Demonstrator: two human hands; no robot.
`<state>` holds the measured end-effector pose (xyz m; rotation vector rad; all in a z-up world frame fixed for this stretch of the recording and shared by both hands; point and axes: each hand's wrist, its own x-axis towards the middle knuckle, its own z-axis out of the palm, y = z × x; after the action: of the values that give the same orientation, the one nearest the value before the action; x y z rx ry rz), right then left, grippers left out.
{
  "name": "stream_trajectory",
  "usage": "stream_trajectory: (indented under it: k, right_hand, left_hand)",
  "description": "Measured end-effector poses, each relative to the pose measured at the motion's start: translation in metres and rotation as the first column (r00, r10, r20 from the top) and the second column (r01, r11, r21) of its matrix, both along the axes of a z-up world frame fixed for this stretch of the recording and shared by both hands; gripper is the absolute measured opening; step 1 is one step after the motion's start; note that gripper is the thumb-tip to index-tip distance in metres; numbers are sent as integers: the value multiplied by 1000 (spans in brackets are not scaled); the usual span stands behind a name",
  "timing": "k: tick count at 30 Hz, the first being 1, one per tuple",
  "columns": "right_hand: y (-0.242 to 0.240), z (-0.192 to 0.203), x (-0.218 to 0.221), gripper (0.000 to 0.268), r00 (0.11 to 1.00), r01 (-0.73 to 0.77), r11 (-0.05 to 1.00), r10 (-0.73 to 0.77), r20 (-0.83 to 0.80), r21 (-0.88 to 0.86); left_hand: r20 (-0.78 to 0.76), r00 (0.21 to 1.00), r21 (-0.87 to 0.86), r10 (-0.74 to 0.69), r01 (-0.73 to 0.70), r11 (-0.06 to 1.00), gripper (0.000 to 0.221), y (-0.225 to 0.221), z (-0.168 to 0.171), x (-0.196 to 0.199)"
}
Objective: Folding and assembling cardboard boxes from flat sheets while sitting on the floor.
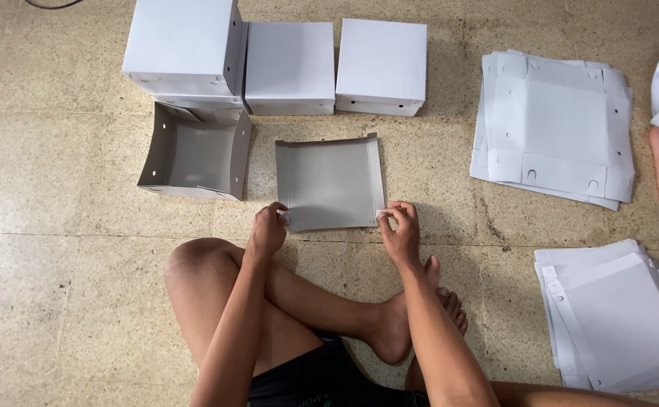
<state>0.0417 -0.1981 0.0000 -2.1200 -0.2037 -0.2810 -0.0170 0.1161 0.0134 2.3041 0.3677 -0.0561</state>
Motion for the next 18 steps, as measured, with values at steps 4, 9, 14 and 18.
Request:
stream_trajectory:
  k: [4, 9, 14, 18]
  right_hand:
    - [6, 4, 1, 25, 998, 65, 998, -65, -8, 26]
    - [6, -8, 6, 9, 999, 33, 999, -32, 37, -32]
    - [7, 21, -14, 17, 996, -52, 989, 61, 61, -142]
    - [6, 23, -18, 38, 994, -111, 990, 113, 16, -89]
  left_hand:
    - [78, 996, 25, 50, -52, 998, 25, -15, 28, 0]
    - [109, 985, 477, -131, 64, 877, 9, -14, 10, 5]
    - [16, 988, 491, -152, 125, 862, 11, -22, 7, 3]
    - [-17, 972, 377, -235, 224, 899, 19, -21, 33, -5]
